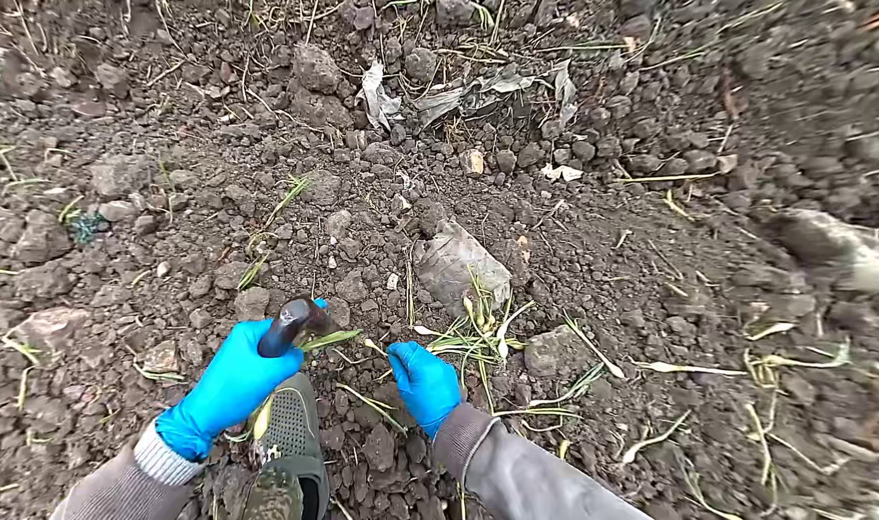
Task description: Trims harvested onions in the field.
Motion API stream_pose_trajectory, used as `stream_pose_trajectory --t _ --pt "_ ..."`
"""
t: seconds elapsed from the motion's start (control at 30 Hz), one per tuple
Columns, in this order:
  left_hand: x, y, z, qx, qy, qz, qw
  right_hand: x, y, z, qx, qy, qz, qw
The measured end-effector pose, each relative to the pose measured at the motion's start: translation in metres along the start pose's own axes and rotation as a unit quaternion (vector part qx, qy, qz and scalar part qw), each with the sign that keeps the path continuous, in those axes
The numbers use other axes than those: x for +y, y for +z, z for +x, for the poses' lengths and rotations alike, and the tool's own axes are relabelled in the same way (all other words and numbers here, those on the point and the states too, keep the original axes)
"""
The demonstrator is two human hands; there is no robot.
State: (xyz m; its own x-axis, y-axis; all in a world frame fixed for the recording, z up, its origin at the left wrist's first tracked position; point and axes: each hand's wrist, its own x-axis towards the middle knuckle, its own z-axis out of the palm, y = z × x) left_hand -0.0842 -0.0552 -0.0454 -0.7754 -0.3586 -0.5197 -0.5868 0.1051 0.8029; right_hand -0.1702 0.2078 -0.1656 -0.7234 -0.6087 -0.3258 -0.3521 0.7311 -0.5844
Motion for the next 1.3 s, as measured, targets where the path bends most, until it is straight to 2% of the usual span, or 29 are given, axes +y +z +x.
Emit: stream_pose_trajectory --t 0.07,0.13,0.2,0.27,0.3,0.37,0.43,0.5,0.6,0.7,0.77,0.8,0.87,0.93,1.0,1.07,1.13,1.23,1.3 --pt "0.025 -0.011 -0.011 -0.003 0.062 -0.010 0.998 -0.001 0.005 0.006 0.012 -0.007 -0.014 1.000" --pt "0.037 -0.005 -0.003 -0.026 0.078 0.052 0.995 -0.004 0.003 0.013 0.014 -0.016 -0.019 1.000" --pt "0.014 0.016 0.019 -0.067 0.016 0.121 0.990 -0.011 -0.001 0.020 0.028 -0.032 -0.021 0.999" --pt "-0.017 0.029 0.035 -0.107 -0.056 0.128 0.984 -0.019 -0.002 0.029 0.036 -0.045 -0.025 0.998" --pt "-0.025 0.028 0.036 -0.104 -0.061 0.120 0.985 -0.023 0.000 0.034 0.024 -0.043 -0.032 0.998" --pt "-0.025 0.020 0.024 -0.068 -0.053 0.081 0.993 -0.034 0.008 0.044 -0.064 -0.010 -0.057 0.996" --pt "-0.014 0.007 0.008 -0.030 -0.039 0.042 0.998 -0.045 0.020 0.057 -0.179 0.061 -0.078 0.979" --pt "-0.008 -0.003 -0.001 -0.004 -0.008 0.019 1.000 -0.049 0.034 0.066 -0.214 0.104 -0.091 0.967" --pt "-0.033 -0.002 -0.002 0.009 0.015 0.002 1.000 -0.044 0.043 0.057 -0.173 0.064 -0.102 0.978" --pt "-0.061 0.001 0.007 0.034 -0.031 -0.059 0.997 -0.013 0.024 0.039 -0.065 -0.002 -0.141 0.988" --pt "-0.055 -0.010 0.004 0.055 -0.045 -0.099 0.993 0.014 0.005 0.031 0.012 0.037 -0.153 0.987" --pt "-0.050 -0.017 0.001 0.061 -0.038 -0.112 0.991 0.024 -0.005 0.032 0.009 0.086 -0.159 0.984" --pt "-0.052 -0.021 -0.001 0.061 -0.002 -0.127 0.990 0.039 -0.018 0.041 -0.048 0.156 -0.167 0.972" --pt "-0.069 -0.014 0.008 0.051 0.022 -0.081 0.995 0.041 -0.023 0.051 -0.064 0.142 -0.179 0.971" --pt "-0.081 -0.007 0.017 0.044 -0.006 -0.050 0.998 0.036 -0.020 0.052 -0.006 0.078 -0.171 0.982" --pt "-0.069 -0.009 0.020 0.044 -0.042 -0.061 0.996 0.027 -0.016 0.051 0.046 0.013 -0.151 0.987" --pt "-0.039 -0.023 0.016 0.057 -0.023 -0.089 0.994 0.011 -0.018 0.054 0.048 -0.003 -0.128 0.991" --pt "0.020 -0.041 0.007 0.037 0.088 -0.110 0.989 -0.004 -0.022 0.061 -0.050 0.054 -0.076 0.994" --pt "0.051 -0.033 0.019 0.021 0.157 -0.052 0.986 -0.008 -0.026 0.068 -0.132 0.108 -0.068 0.983"
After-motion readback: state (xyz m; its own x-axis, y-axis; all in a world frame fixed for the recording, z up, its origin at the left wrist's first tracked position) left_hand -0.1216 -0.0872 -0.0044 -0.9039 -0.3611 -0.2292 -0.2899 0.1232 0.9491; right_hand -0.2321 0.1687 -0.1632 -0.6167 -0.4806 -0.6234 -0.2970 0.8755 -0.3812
